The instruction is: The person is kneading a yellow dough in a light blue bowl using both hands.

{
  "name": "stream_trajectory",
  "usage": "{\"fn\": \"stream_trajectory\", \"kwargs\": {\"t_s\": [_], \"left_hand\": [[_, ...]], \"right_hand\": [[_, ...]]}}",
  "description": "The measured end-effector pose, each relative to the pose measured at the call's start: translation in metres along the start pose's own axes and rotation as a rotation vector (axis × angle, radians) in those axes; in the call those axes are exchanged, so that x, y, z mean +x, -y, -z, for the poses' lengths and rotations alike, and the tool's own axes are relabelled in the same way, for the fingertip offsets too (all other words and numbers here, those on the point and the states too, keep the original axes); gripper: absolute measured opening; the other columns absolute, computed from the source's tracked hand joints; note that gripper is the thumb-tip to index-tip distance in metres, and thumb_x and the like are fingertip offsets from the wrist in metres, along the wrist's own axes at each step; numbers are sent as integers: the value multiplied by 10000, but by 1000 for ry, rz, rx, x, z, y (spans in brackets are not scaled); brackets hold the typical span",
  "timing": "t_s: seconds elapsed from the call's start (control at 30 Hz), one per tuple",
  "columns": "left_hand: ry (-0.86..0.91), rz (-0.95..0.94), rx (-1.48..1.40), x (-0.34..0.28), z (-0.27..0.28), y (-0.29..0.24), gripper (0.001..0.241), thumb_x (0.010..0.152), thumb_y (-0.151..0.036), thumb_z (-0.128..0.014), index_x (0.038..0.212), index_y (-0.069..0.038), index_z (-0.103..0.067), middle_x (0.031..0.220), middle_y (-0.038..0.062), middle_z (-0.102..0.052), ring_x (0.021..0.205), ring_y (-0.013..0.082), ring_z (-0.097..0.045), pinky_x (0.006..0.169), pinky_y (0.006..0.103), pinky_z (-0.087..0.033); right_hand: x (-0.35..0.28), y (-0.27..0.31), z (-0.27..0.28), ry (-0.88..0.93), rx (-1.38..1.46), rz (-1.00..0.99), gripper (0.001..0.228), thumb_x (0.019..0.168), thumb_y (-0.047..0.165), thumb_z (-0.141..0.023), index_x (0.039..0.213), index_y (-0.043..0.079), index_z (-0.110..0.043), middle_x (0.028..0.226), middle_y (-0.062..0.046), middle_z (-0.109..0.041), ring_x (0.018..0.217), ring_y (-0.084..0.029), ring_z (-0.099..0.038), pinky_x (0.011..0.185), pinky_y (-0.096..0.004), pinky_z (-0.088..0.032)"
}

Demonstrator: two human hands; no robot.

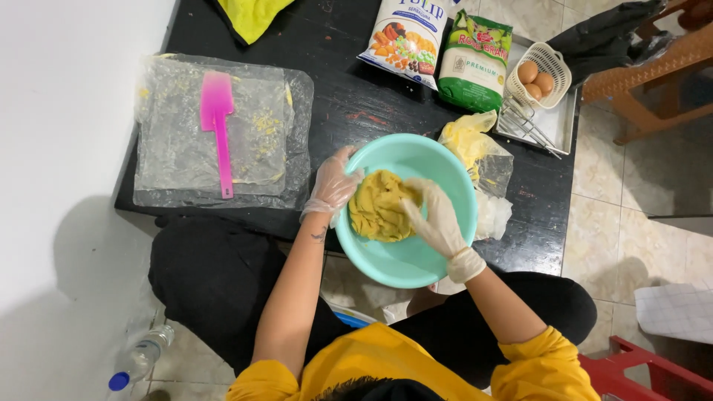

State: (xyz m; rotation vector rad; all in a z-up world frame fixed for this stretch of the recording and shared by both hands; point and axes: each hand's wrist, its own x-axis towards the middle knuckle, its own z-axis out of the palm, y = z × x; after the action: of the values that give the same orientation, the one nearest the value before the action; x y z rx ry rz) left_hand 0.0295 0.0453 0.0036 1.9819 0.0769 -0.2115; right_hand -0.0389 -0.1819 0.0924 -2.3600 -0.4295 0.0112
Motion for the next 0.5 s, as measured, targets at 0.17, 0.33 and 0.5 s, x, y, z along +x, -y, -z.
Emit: {"fn": "stream_trajectory", "kwargs": {"t_s": [0.17,0.33,0.5], "left_hand": [[44,130,132,-29,-8,7,535,890,-294,-604,1379,-88,-531,1103,236,-709,1078,404,-687,930,541,-553],[-2,81,65,-20,-7,4,475,912,-276,-560,1364,-130,-560,1070,239,-704,1084,434,-669,888,557,-563],[-7,20,213,-8,-3,5,437,896,-163,-626,1327,-151,-557,1017,228,-702,1025,444,-685,883,549,-557]], "right_hand": [[63,21,10,194,437,-497,525,1005,402,-599,1283,-38,-675,1335,-259,-632,1331,-391,-555,1105,-480,-459],[111,6,-36,640,195,-625,490,829,550,-763,1090,137,-788,1190,-134,-749,1201,-314,-673,1045,-437,-519],[75,3,-41,431,-143,40,325,750,440,-789,964,197,-798,941,-60,-715,958,-291,-693,836,-454,-588]]}}
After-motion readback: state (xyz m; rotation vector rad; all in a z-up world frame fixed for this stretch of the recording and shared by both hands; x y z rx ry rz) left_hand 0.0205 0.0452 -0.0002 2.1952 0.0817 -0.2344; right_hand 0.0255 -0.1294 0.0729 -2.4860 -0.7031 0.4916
